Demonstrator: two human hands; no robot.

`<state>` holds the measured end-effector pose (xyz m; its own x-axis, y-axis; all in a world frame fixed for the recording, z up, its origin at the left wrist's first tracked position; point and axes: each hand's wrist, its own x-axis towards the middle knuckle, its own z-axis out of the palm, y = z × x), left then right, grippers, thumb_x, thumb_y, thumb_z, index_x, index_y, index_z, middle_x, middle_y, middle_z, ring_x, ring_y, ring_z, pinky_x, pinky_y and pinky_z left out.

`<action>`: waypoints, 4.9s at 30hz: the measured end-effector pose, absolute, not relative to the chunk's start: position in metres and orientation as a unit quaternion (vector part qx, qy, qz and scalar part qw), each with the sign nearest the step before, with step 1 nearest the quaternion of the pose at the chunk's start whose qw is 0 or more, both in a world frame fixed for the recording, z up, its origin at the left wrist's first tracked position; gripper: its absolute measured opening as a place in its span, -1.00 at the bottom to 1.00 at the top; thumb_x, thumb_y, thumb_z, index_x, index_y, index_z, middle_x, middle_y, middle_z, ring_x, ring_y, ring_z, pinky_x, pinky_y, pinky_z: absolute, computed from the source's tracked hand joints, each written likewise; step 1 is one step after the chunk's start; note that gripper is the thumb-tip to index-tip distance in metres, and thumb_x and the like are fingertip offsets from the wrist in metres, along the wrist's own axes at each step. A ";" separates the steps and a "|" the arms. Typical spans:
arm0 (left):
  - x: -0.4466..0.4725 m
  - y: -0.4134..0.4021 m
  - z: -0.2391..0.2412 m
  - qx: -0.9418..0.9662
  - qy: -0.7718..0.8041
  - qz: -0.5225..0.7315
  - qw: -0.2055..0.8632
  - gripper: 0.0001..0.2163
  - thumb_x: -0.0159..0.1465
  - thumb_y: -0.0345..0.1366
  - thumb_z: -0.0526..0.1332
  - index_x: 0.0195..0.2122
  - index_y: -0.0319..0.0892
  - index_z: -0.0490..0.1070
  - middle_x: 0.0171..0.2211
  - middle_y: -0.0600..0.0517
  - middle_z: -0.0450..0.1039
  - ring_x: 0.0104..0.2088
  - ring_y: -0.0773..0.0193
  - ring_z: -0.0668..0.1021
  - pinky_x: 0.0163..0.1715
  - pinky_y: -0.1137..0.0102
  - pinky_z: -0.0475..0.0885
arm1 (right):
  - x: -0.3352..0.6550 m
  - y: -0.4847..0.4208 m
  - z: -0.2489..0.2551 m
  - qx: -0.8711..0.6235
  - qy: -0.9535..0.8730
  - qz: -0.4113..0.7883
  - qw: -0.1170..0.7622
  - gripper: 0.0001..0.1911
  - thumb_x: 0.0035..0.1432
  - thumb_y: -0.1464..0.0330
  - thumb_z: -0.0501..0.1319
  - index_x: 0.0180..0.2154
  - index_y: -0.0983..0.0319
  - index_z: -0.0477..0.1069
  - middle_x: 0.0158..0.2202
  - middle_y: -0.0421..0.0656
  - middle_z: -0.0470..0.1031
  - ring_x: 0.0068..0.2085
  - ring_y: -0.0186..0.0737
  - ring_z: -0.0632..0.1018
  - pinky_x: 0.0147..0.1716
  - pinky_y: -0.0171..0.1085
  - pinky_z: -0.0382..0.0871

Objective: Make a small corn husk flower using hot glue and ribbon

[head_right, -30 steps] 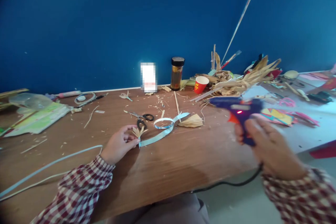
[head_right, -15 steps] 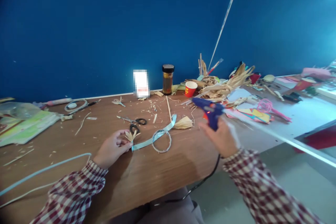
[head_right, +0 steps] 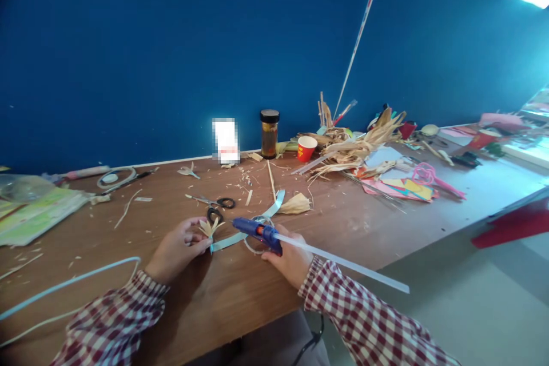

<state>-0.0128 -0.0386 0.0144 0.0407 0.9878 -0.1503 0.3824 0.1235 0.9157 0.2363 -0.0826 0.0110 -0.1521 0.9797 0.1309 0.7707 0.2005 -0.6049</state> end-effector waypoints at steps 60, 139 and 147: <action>-0.015 -0.037 0.006 0.547 0.594 0.347 0.478 -0.50 -0.08 -0.31 0.24 -0.08 -0.25 0.19 -0.62 0.16 0.35 -0.56 0.30 0.47 -0.52 0.42 0.36 | 0.245 -0.089 0.045 -0.467 -0.632 0.555 0.273 -0.45 0.21 0.08 -0.14 -0.58 0.30 0.32 -0.61 -0.18 0.34 -0.56 -0.40 0.36 -0.52 -0.40 0.25; -0.018 -0.038 0.002 0.570 0.592 0.349 0.450 -0.52 -0.03 -0.38 0.24 -0.05 -0.27 0.19 -0.54 0.09 0.40 -0.49 0.30 0.49 -0.43 0.41 0.39 | 0.217 -0.071 0.046 -0.454 -0.786 0.388 0.159 -0.52 0.26 0.20 -0.14 -0.60 0.24 0.27 -0.64 -0.22 0.37 -0.58 -0.37 0.39 -0.48 -0.37 0.22; -0.017 -0.038 0.003 0.555 0.592 0.361 0.459 -0.52 -0.06 -0.40 0.26 -0.07 -0.25 0.22 -0.57 0.12 0.38 -0.52 0.32 0.48 -0.48 0.44 0.37 | 0.214 -0.072 0.051 -0.456 -0.782 0.399 0.147 -0.53 0.26 0.20 -0.14 -0.59 0.25 0.25 -0.64 -0.23 0.36 -0.58 -0.39 0.38 -0.50 -0.38 0.21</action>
